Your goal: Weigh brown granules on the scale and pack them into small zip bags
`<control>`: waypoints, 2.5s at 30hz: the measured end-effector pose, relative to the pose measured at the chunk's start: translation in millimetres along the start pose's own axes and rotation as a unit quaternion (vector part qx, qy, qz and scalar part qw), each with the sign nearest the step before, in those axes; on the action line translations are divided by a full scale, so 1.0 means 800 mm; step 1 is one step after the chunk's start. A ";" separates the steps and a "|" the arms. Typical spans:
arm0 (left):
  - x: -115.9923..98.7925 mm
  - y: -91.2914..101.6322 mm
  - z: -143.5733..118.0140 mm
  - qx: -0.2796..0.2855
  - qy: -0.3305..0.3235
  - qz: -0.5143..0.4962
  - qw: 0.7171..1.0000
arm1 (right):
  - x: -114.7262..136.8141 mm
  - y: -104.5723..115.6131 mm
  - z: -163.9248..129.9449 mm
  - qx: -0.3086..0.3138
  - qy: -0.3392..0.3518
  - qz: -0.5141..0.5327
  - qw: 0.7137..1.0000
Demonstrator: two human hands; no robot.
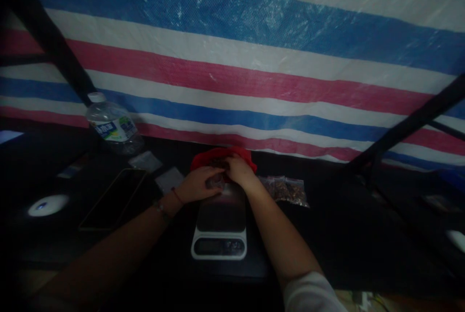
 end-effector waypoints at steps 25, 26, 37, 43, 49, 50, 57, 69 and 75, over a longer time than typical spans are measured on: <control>0.037 0.008 0.029 -0.117 0.034 -0.015 0.992 | 0.006 -0.006 0.008 0.000 0.071 0.000 0.997; 0.038 0.009 0.028 -0.117 0.035 -0.014 0.992 | 0.006 -0.006 0.008 0.003 0.069 0.003 0.998; 0.039 0.004 0.024 -0.090 0.039 0.016 0.995 | 0.010 -0.011 -0.004 0.055 0.040 0.027 0.997; 0.042 0.002 0.024 -0.075 0.036 0.019 0.996 | 0.010 -0.011 0.003 0.035 0.041 -0.003 0.999; 0.051 -0.003 0.023 -0.073 0.055 0.014 0.996 | 0.010 -0.017 0.005 0.045 0.052 -0.021 0.997; 0.051 -0.003 0.023 -0.072 0.055 0.013 0.996 | 0.009 -0.017 0.005 0.040 0.051 -0.023 0.998; 0.048 -0.003 0.023 -0.058 0.053 0.025 0.997 | -0.010 -0.002 0.011 -0.061 -0.008 0.069 0.996; 0.047 -0.007 0.024 -0.052 0.062 0.033 0.996 | 0.019 0.013 0.005 -0.128 0.008 0.268 0.955; 0.053 -0.010 0.021 -0.065 0.072 0.018 0.995 | 0.022 0.022 0.006 -0.162 0.035 0.254 0.953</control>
Point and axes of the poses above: each hand's wrist, its own z-axis towards the middle knuckle, its own y-axis out of the back of the hand, x = y × z, the point moved 5 cm from there along z, towards the middle knuckle, and after that the axes turned 13 degrees about -x, right-handed, at the moved point
